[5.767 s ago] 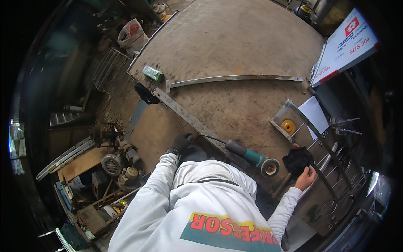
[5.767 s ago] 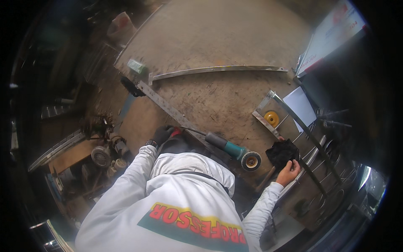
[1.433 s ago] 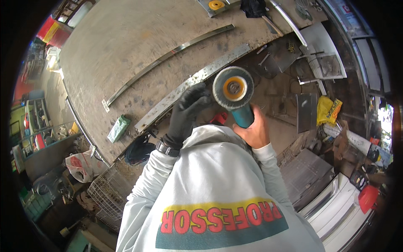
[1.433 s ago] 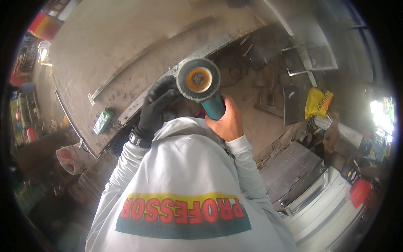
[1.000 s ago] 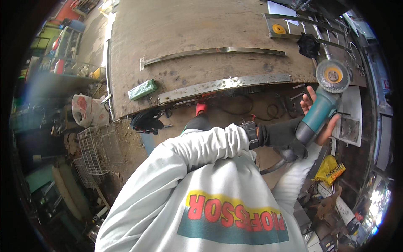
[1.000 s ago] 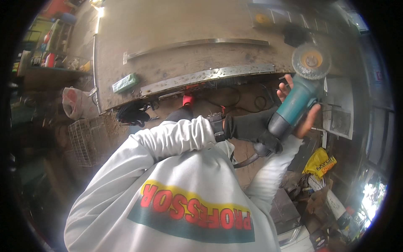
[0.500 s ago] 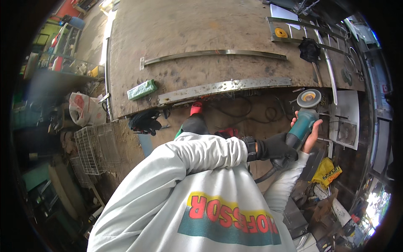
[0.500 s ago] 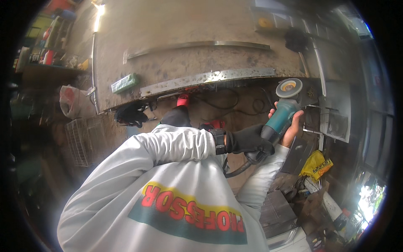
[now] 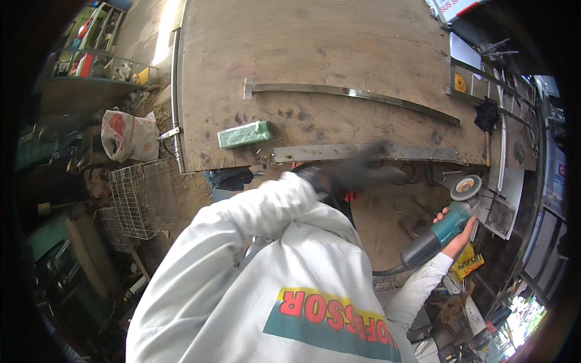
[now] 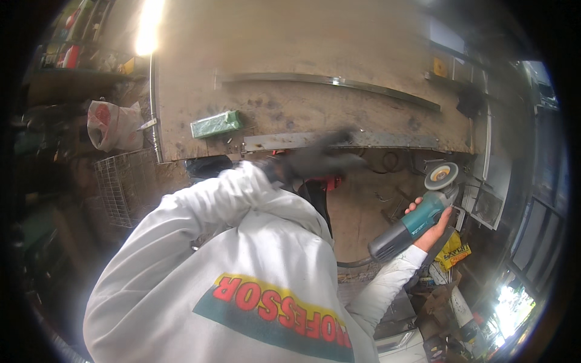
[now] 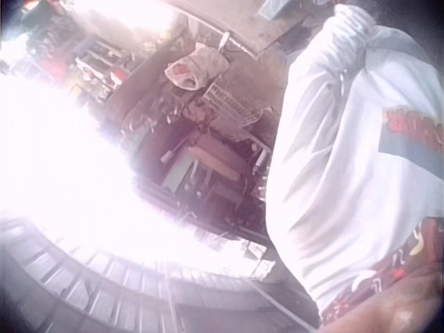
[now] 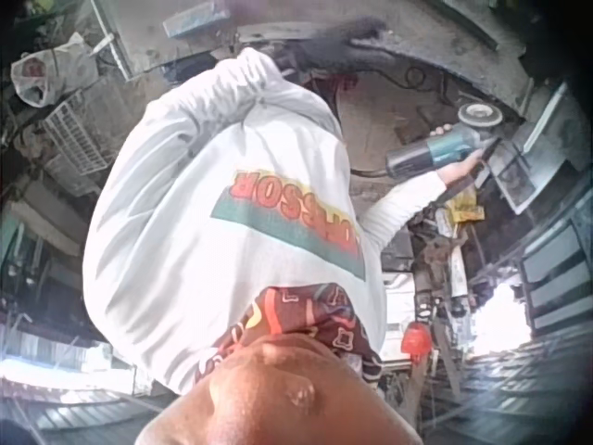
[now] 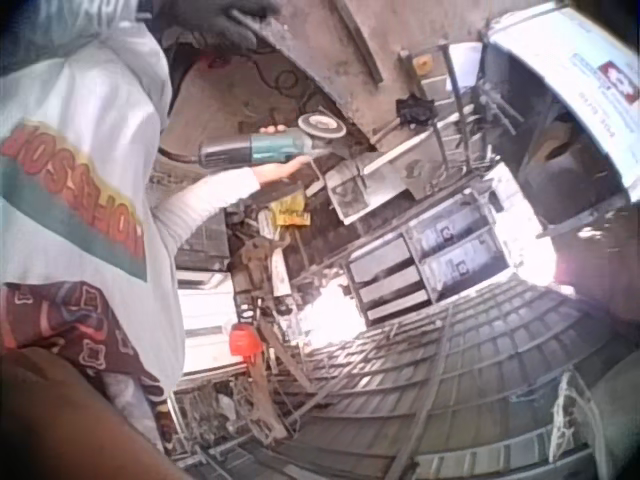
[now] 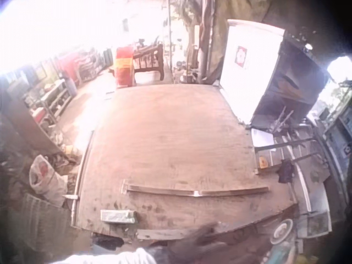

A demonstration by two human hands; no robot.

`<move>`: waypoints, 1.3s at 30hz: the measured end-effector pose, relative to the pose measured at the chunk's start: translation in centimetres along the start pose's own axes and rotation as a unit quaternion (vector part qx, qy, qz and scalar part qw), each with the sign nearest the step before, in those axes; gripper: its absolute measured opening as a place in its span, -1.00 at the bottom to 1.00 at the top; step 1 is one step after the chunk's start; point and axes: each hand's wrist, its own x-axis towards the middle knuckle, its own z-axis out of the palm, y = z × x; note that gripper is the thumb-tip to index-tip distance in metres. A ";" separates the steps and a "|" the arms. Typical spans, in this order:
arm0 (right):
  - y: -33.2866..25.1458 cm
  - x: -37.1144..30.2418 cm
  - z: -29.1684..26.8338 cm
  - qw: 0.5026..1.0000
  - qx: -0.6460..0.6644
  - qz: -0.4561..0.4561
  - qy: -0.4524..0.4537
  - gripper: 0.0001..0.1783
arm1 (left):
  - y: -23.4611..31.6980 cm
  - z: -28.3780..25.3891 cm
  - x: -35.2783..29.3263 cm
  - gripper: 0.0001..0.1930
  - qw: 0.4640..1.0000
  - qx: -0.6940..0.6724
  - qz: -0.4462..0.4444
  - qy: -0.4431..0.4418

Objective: The person uses an angle grinder with a polishing pad to smooth and polish a long metal bar on a workbench. They repeatedly move the grinder along the bar's length, flip the bar to work different sides, and finish by wiping the bar with a cloth.

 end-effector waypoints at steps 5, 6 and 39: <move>4.4 -0.9 2.7 0.994 -0.086 0.054 0.048 -0.26 | -11.3 -25.0 -8.9 0.16 0.809 0.556 0.059 0.180; 5.4 -1.0 2.6 0.992 -0.090 0.077 0.046 -0.26 | -13.1 -27.7 -10.4 0.14 0.819 0.558 -0.021 0.130; 10.2 -1.4 5.2 0.925 -0.307 -0.187 0.122 -0.13 | -5.6 -4.8 3.6 -0.28 0.995 0.058 0.064 -0.045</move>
